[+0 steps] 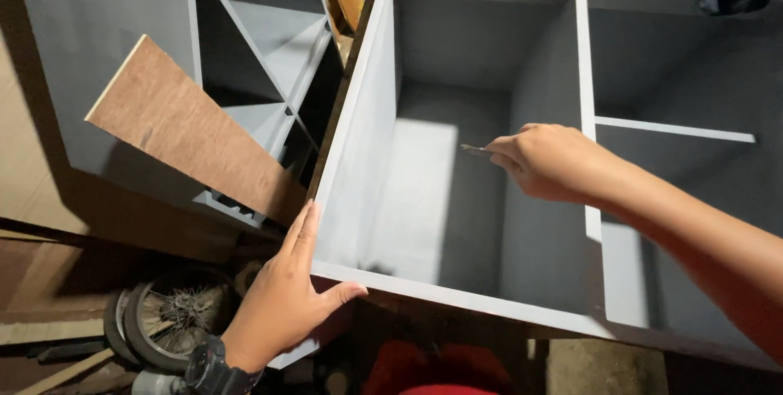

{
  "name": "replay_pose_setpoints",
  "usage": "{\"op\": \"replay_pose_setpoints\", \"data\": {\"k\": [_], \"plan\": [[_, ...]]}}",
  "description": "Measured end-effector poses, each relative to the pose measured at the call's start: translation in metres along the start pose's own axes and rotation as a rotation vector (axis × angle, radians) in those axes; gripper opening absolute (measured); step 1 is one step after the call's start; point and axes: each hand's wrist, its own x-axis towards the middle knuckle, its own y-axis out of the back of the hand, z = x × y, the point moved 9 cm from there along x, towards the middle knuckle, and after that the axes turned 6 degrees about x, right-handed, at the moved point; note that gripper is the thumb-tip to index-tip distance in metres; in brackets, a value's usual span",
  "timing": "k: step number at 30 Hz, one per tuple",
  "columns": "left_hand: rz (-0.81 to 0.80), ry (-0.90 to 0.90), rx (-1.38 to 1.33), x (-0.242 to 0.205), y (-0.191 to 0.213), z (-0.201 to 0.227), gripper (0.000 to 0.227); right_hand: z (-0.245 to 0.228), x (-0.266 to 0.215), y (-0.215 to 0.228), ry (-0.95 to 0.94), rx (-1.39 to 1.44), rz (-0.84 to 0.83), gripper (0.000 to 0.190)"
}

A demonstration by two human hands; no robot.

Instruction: Sanding the edges and interior surfaces of a wooden cabinet using a hand sanding block.

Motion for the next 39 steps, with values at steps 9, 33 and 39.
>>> {"op": "replay_pose_setpoints", "data": {"k": [9, 33, 39], "plan": [[0.202, -0.295, 0.085, 0.002, -0.014, 0.003, 0.123, -0.018, 0.008, -0.034, 0.033, -0.011, -0.041, 0.027], [-0.114, -0.097, -0.572, -0.023, -0.06, -0.032, 0.102, -0.159, 0.007, 0.041, 0.628, 0.273, 0.448, 0.046], [0.012, -0.221, -0.652, -0.046, -0.054, -0.028, 0.09, -0.253, -0.013, 0.032, 1.054, 0.082, 0.12, 0.032]]}}
